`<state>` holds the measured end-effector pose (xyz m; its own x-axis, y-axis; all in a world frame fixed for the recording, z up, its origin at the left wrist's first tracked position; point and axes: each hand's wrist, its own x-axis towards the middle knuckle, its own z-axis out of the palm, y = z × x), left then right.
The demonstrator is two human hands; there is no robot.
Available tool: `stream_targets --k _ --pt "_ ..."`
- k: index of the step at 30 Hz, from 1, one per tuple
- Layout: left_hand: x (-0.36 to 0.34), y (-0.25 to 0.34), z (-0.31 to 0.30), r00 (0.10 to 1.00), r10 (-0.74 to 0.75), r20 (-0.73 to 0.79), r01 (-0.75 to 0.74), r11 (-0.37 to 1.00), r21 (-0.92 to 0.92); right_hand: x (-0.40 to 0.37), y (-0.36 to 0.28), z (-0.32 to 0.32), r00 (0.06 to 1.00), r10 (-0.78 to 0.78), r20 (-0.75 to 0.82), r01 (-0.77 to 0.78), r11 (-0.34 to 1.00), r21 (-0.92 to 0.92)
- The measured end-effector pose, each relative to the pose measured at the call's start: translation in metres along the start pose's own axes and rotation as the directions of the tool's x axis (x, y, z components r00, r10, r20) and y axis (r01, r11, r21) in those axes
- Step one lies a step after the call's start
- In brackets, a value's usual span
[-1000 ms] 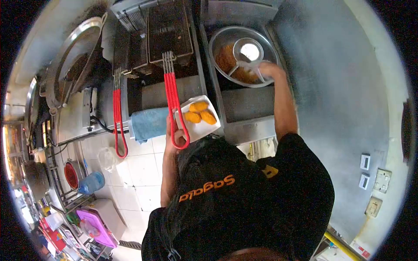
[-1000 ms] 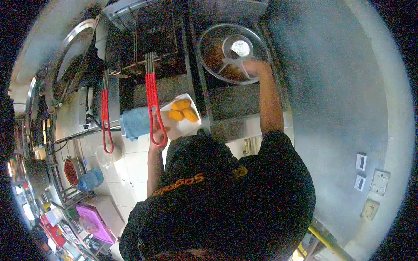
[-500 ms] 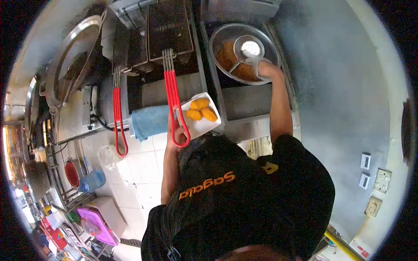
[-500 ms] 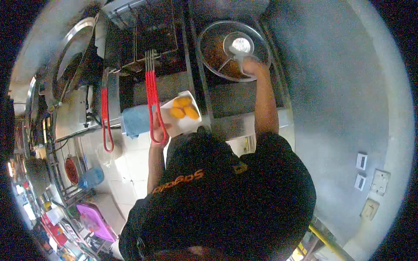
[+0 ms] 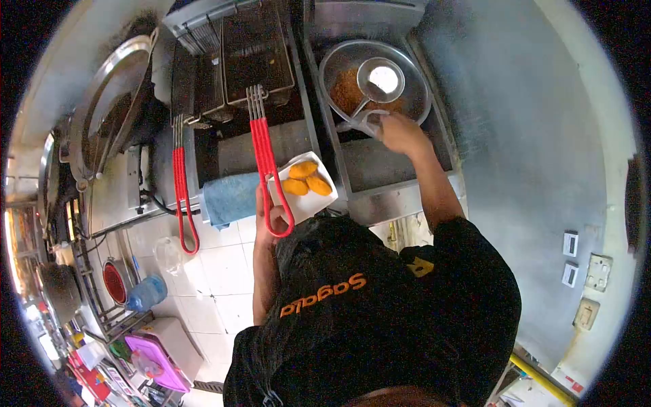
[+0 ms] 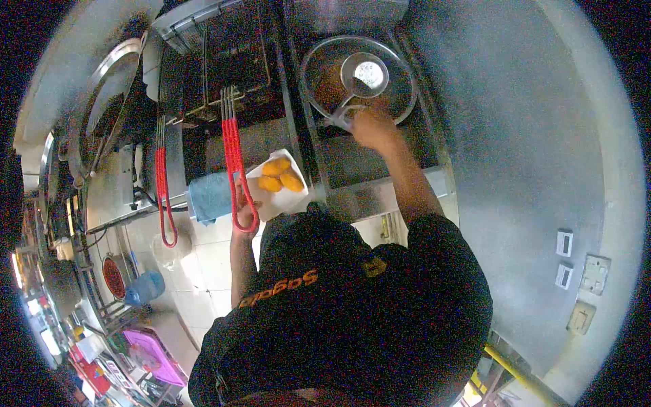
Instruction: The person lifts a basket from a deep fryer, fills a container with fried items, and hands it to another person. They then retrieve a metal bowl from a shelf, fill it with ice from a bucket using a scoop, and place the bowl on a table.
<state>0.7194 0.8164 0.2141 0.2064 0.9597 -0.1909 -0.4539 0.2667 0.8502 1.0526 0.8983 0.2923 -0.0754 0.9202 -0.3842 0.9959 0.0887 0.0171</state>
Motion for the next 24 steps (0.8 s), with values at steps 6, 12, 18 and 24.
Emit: stream_targets --k 6,12,18,24 --pt "-0.004 0.009 -0.009 0.993 -0.094 -0.066 0.092 0.995 -0.04 -0.081 -0.071 -0.098 0.432 -0.482 -0.762 0.491 0.835 -0.249" --pt "-0.019 0.041 0.013 0.997 -0.058 -0.05 0.055 0.996 -0.069 -0.093 -0.114 -0.148 0.056 -0.718 -0.694 0.436 0.642 -0.63" --pt "-0.047 0.025 -0.026 0.999 0.022 -0.046 -0.028 0.991 -0.131 -0.096 -0.162 -0.162 -0.105 -0.799 -0.593 0.344 0.53 -0.775" --pt "-0.097 0.033 -0.052 0.988 0.052 -0.142 -0.073 0.986 -0.147 -0.108 -0.222 -0.158 -0.22 -0.813 -0.539 0.383 0.436 -0.814"
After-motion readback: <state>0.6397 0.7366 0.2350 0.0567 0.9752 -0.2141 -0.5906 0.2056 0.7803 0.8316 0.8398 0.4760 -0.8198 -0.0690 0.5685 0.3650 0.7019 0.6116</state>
